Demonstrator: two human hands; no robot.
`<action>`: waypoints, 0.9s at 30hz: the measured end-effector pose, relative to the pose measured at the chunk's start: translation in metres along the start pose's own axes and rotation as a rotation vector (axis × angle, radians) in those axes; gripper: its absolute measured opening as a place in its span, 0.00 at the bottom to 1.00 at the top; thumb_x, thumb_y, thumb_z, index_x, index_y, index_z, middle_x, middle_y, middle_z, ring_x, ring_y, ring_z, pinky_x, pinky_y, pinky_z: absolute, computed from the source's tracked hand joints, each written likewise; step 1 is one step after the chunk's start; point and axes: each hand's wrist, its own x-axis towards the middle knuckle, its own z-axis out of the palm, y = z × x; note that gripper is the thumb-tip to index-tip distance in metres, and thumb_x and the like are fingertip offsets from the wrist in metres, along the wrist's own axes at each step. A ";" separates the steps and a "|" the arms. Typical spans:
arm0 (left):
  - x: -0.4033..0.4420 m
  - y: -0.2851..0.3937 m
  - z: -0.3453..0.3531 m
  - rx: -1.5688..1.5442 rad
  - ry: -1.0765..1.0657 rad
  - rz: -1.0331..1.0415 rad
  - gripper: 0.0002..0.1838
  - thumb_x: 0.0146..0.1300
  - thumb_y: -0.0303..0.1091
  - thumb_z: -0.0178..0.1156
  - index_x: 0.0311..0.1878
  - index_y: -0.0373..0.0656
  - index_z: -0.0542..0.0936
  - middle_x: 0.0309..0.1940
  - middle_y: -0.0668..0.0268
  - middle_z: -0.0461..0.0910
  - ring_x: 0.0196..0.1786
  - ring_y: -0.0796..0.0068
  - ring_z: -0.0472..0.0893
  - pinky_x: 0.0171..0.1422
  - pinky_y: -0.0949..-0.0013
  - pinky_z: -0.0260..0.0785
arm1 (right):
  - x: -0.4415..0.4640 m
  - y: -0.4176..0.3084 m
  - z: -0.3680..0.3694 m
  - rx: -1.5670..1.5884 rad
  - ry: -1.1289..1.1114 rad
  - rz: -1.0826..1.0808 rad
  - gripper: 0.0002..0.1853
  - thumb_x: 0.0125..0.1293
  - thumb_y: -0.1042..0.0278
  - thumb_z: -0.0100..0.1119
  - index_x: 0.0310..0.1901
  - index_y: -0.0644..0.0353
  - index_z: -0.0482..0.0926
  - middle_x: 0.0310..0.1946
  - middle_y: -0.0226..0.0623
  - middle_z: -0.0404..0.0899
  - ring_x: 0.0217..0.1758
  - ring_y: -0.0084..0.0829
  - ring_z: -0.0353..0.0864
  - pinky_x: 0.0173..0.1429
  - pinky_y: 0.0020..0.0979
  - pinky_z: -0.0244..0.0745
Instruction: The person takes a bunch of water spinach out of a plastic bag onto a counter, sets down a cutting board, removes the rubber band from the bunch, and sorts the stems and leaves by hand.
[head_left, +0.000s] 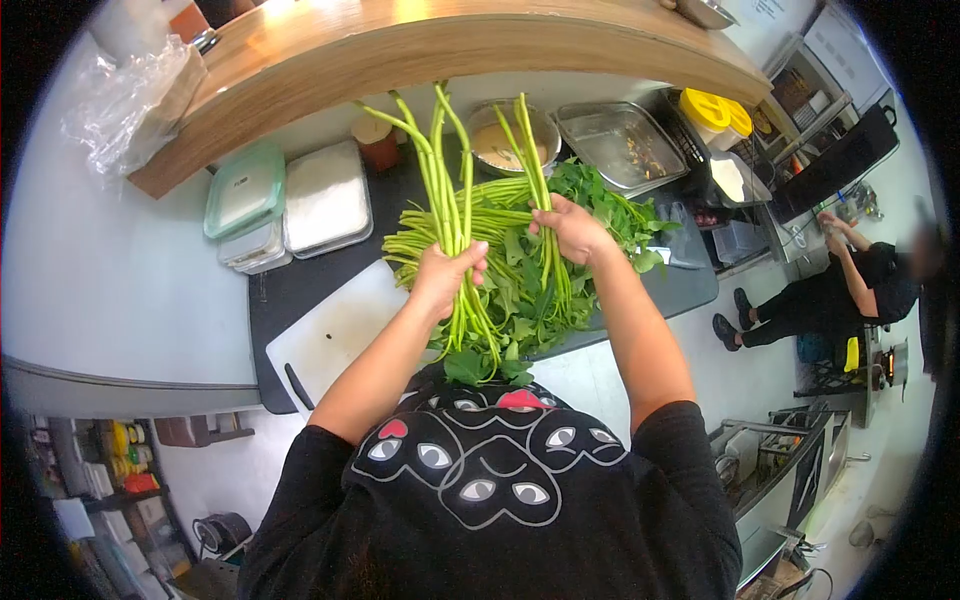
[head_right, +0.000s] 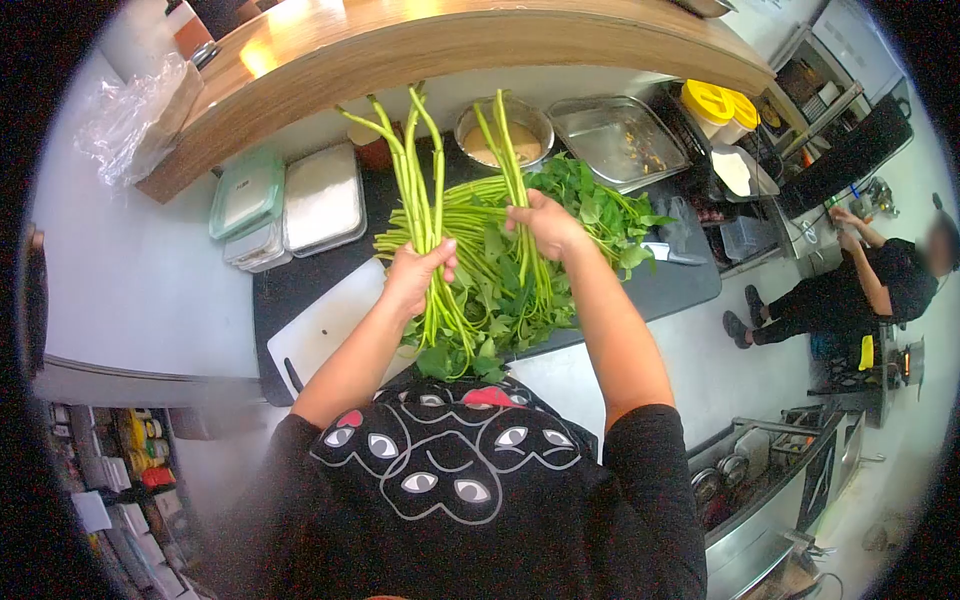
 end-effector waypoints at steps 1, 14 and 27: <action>0.001 0.000 0.002 -0.002 -0.025 -0.012 0.09 0.54 0.30 0.65 0.34 0.40 0.75 0.23 0.65 0.77 0.20 0.79 0.74 0.22 0.78 0.66 | 0.000 -0.001 0.006 0.013 -0.009 0.023 0.18 0.61 0.77 0.48 0.54 0.60 0.65 0.39 0.33 0.70 0.38 0.26 0.70 0.43 0.29 0.70; 0.016 -0.029 0.018 0.091 -0.055 0.033 0.13 0.48 0.24 0.68 0.33 0.38 0.73 0.24 0.67 0.75 0.23 0.77 0.75 0.23 0.75 0.68 | 0.002 -0.024 0.049 0.036 0.009 -0.120 0.30 0.56 0.86 0.54 0.61 0.66 0.59 0.38 0.40 0.77 0.40 0.32 0.78 0.44 0.30 0.76; 0.012 -0.019 0.019 0.027 -0.098 -0.040 0.12 0.51 0.23 0.63 0.39 0.38 0.73 0.26 0.67 0.74 0.20 0.79 0.72 0.21 0.76 0.65 | 0.008 -0.005 0.066 0.271 0.068 -0.293 0.28 0.56 0.84 0.55 0.60 0.61 0.63 0.40 0.41 0.77 0.38 0.29 0.77 0.43 0.30 0.73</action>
